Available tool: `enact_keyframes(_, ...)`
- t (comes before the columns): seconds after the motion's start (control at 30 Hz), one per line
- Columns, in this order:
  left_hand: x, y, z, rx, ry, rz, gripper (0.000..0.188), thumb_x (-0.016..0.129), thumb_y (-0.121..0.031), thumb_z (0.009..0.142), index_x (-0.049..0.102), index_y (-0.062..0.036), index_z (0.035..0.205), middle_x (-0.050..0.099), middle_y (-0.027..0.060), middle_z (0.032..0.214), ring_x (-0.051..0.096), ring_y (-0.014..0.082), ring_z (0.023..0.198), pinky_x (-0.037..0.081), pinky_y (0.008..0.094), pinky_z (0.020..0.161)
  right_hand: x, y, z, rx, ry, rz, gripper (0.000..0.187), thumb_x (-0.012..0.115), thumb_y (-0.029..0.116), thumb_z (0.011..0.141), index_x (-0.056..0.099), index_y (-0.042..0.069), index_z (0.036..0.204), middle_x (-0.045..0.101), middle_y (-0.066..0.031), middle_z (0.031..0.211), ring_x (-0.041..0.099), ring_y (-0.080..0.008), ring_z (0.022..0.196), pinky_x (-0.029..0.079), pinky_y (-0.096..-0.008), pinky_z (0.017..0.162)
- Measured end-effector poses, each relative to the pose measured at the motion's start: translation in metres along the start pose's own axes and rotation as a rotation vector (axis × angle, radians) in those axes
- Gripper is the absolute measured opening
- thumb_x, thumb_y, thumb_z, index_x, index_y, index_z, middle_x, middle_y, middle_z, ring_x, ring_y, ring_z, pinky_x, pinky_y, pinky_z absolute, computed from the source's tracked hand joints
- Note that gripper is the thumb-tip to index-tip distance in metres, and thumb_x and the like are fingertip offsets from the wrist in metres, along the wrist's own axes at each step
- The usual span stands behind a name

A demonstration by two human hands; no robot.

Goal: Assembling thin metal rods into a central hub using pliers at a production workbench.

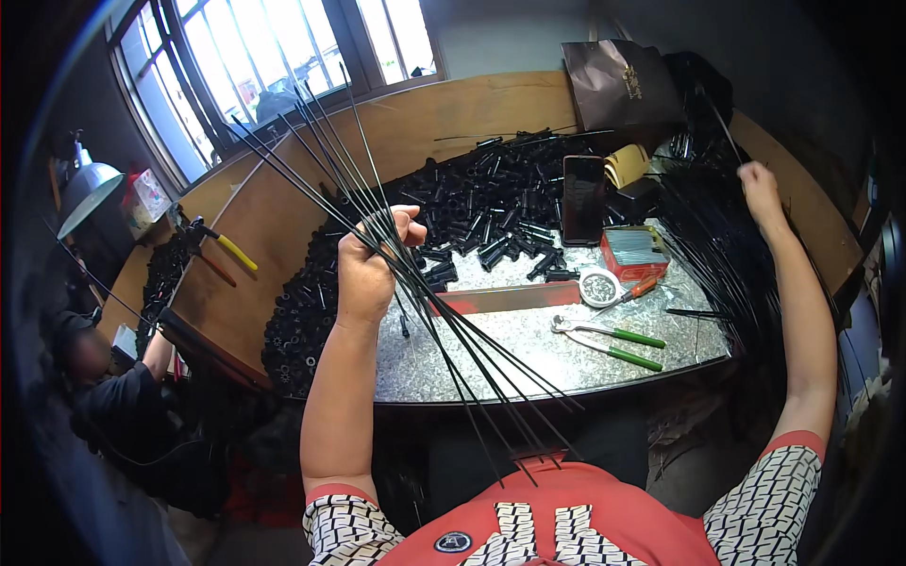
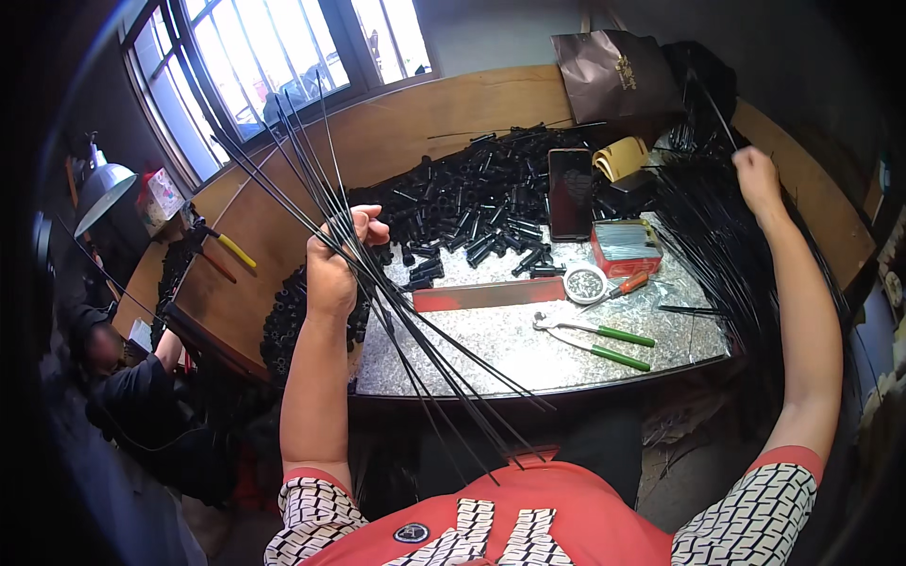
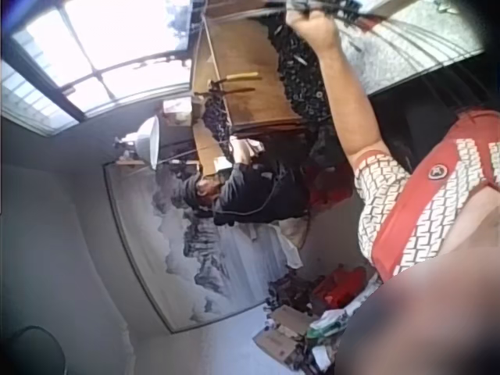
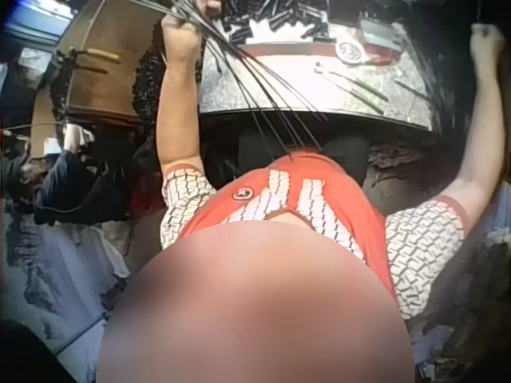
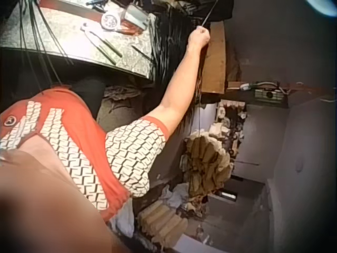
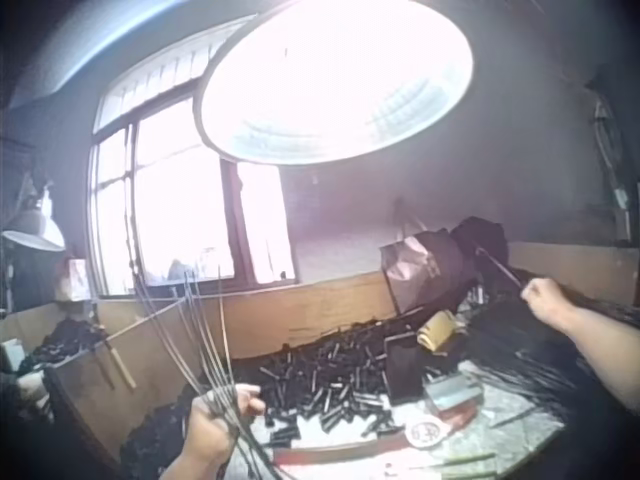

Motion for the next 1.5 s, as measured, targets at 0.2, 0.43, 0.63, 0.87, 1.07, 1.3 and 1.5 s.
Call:
enact_keyframes(0.2, -0.009, -0.005, -0.003, -0.019, -0.035, 0.067, 0.024, 0.063, -0.023, 0.091, 0.069, -0.0003, 0.098, 0.067, 0.0044, 0.079, 0.063, 0.0113, 0.072, 0.051, 0.0254, 0.070, 0.003, -0.025, -0.086, 0.154, 0.287, -0.628, 0.018, 0.052, 0.012, 0.088, 0.062, -0.002, 0.094, 0.063, -0.0266, 0.095, 0.060, -0.0434, 0.093, 0.048, -0.0490, 0.081)
enact_keyframes(0.43, 0.018, -0.001, 0.003, -0.063, -0.007, 0.029, 0.020, 0.063, -0.019, 0.091, 0.067, 0.0001, 0.097, 0.065, 0.0043, 0.077, 0.061, 0.0104, 0.068, 0.050, 0.0222, 0.065, 0.003, 0.024, -0.105, -0.267, 0.079, -1.025, 0.025, 0.061, 0.013, 0.081, 0.060, 0.001, 0.102, 0.057, -0.0142, 0.100, 0.059, -0.0330, 0.091, 0.050, -0.0415, 0.077)
enact_keyframes(0.63, 0.050, 0.012, 0.005, -0.061, -0.011, 0.161, 0.012, 0.059, -0.003, 0.088, 0.066, 0.0025, 0.095, 0.067, 0.0068, 0.081, 0.062, 0.0113, 0.074, 0.049, 0.0250, 0.069, 0.073, 0.237, -0.167, -0.047, 0.872, 0.396, 0.060, 0.060, 0.032, 0.091, 0.038, 0.000, 0.138, 0.057, -0.0165, 0.121, 0.054, -0.0240, 0.115, 0.045, -0.0358, 0.093)
enact_keyframes(0.87, 0.069, -0.001, 0.006, -0.063, 0.026, 0.167, 0.015, 0.067, -0.005, 0.085, 0.064, 0.0036, 0.097, 0.064, 0.0051, 0.080, 0.062, 0.0112, 0.073, 0.051, 0.0238, 0.069, 0.064, 0.309, -0.224, 0.090, 1.258, 0.871, 0.035, 0.062, 0.028, 0.087, 0.051, -0.001, 0.104, 0.058, -0.0104, 0.072, 0.060, -0.0211, 0.060, 0.048, -0.0353, 0.058)
enact_keyframes(1.07, 0.059, -0.001, 0.008, -0.245, 0.085, 0.266, 0.028, 0.073, -0.006, 0.079, 0.064, 0.0059, 0.103, 0.069, 0.0092, 0.087, 0.065, 0.0142, 0.081, 0.050, 0.0257, 0.077, 0.027, 0.311, -0.216, 0.201, 1.451, 0.844, 0.036, 0.056, 0.017, 0.092, 0.045, 0.000, 0.122, 0.054, -0.0033, 0.069, 0.053, -0.0095, 0.052, 0.043, -0.0257, 0.048)
enact_keyframes(1.3, 0.062, 0.010, 0.014, -0.213, -0.052, -0.024, 0.016, 0.074, -0.005, 0.079, 0.069, 0.0041, 0.092, 0.069, 0.0071, 0.082, 0.064, 0.0111, 0.075, 0.051, 0.0237, 0.071, 0.007, 0.311, -0.212, 0.399, 1.523, 0.939, 0.046, 0.058, 0.009, 0.091, 0.037, -0.001, 0.131, 0.055, -0.0030, 0.078, 0.053, -0.0075, 0.055, 0.044, -0.0219, 0.047)
enact_keyframes(1.5, 0.067, 0.017, 0.029, -0.290, 0.084, 0.103, 0.019, 0.075, -0.006, 0.077, 0.069, 0.0041, 0.092, 0.070, 0.0080, 0.083, 0.065, 0.0119, 0.076, 0.051, 0.0247, 0.073, 0.002, 0.300, -0.205, 0.502, 1.461, 1.044, 0.047, 0.058, 0.008, 0.091, 0.035, -0.001, 0.132, 0.052, -0.0013, 0.078, 0.053, -0.0070, 0.055, 0.048, -0.0223, 0.047)
Point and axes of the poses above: each hand's wrist, its own z-axis towards the middle knuckle, its own x-axis out of the palm, y = z × x, the point moved 4 cm from there along z, towards the middle knuckle
